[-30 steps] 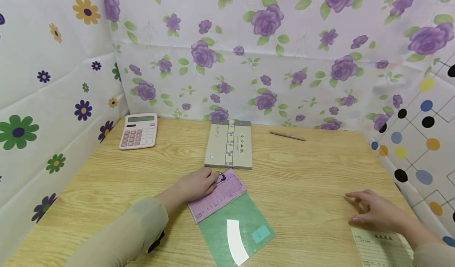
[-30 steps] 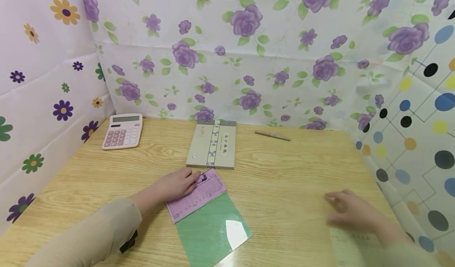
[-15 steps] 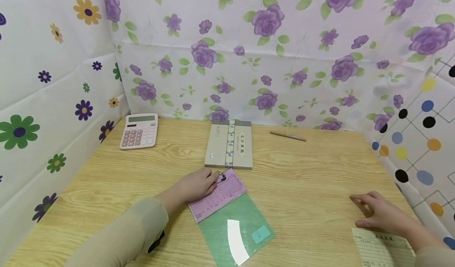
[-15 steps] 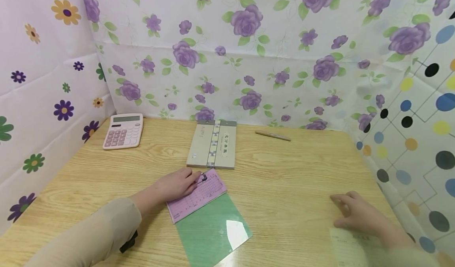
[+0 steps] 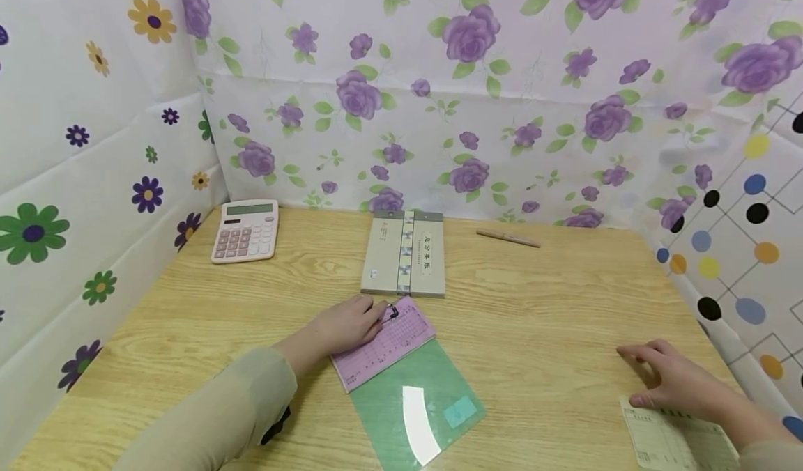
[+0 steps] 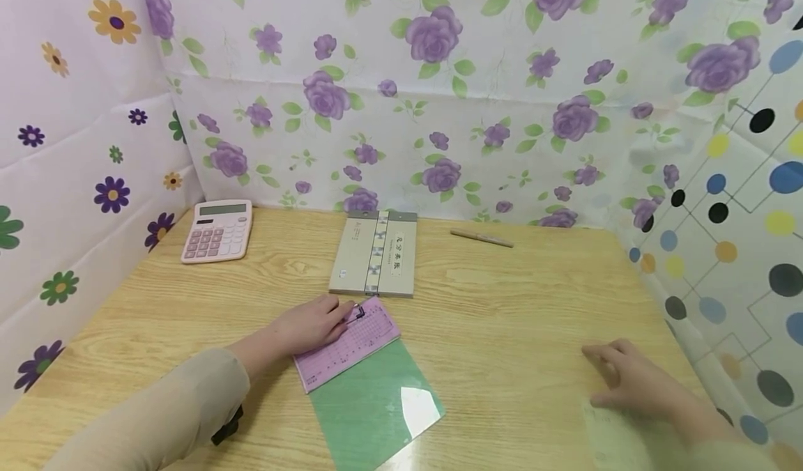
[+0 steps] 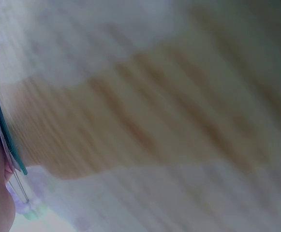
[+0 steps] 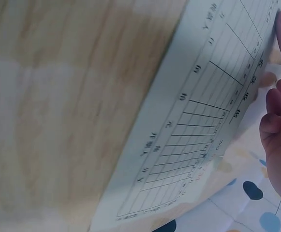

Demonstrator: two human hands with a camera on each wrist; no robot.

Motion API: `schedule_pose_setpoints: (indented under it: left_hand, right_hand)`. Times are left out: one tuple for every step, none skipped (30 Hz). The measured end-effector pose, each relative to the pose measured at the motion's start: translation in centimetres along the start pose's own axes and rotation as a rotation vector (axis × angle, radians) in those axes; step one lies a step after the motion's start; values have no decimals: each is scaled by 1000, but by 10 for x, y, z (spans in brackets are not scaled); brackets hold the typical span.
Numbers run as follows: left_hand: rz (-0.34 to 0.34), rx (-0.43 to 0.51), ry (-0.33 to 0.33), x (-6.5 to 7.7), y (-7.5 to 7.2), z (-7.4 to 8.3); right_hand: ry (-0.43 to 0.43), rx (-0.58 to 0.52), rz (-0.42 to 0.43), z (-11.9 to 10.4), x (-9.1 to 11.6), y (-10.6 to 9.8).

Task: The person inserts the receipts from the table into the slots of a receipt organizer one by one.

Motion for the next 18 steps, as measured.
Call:
schedule_pose_setpoints:
  left_hand:
    - [-1, -2, 1, 0, 1, 0]
    - [-1, -2, 1, 0, 1, -1]
    - [-3, -1, 0, 1, 2, -1]
    - [-5, -2, 1, 1, 3, -1]
    - [-7, -3, 0, 1, 3, -2]
    - [-8, 0, -1, 1, 4, -2]
    - [-8, 3, -1, 0, 4, -2]
    - [-6, 6, -2, 0, 4, -3]
    - [-6, 2, -1, 0, 4, -3]
    - [-3, 1, -1, -1, 4, -3]
    - [-3, 1, -3, -1, 4, -4]
    - [-4, 4, -7, -1, 4, -4]
    - [-8, 2, -9, -1, 5, -4]
    - [-14, 2, -12, -1, 5, -5]
    - [-21, 0, -15, 0, 5, -4]
    - [-24, 3, -20, 1, 5, -4]
    - [-30, 7, -27, 1, 5, -4]
    - [-33, 11, -34, 2, 4, -4]
  right_hand:
    - [-4, 10, 9, -1, -2, -1]
    - [-9, 11, 15, -2, -4, -2]
    - [-19, 11, 21, -3, -7, -2]
    - [-28, 14, 26, -5, -10, -3]
    - [-38, 15, 31, -6, -13, -4]
    - [-48, 25, 39, -8, -16, -4]
    - [-57, 33, 49, -11, -19, -5]
    - [-65, 38, 57, -13, -22, -6]
    - [-75, 46, 66, -15, -25, -7]
    - [-82, 54, 70, -17, -28, -9]
    - [-83, 56, 73, -19, -31, -9]
    - [-83, 59, 76, -20, -34, -10]
    - [-78, 59, 76, -22, -37, -11]
    - [-73, 58, 70, -22, -39, -11]
    - [-66, 50, 63, -23, -41, -12]
    - [-57, 42, 56, -23, -42, -12]
    - [-40, 33, 54, -23, -42, -13]
    - [-30, 28, 56, -23, -42, -15]
Point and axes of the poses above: each hand's wrist, its own x-axis away from the middle knuckle, its own y-axis out of the palm, z = x × y, the point moved 6 cm from there along -x, towards the middle knuckle, and after that the axes turned 3 degrees about y, right-handed, at the moved point
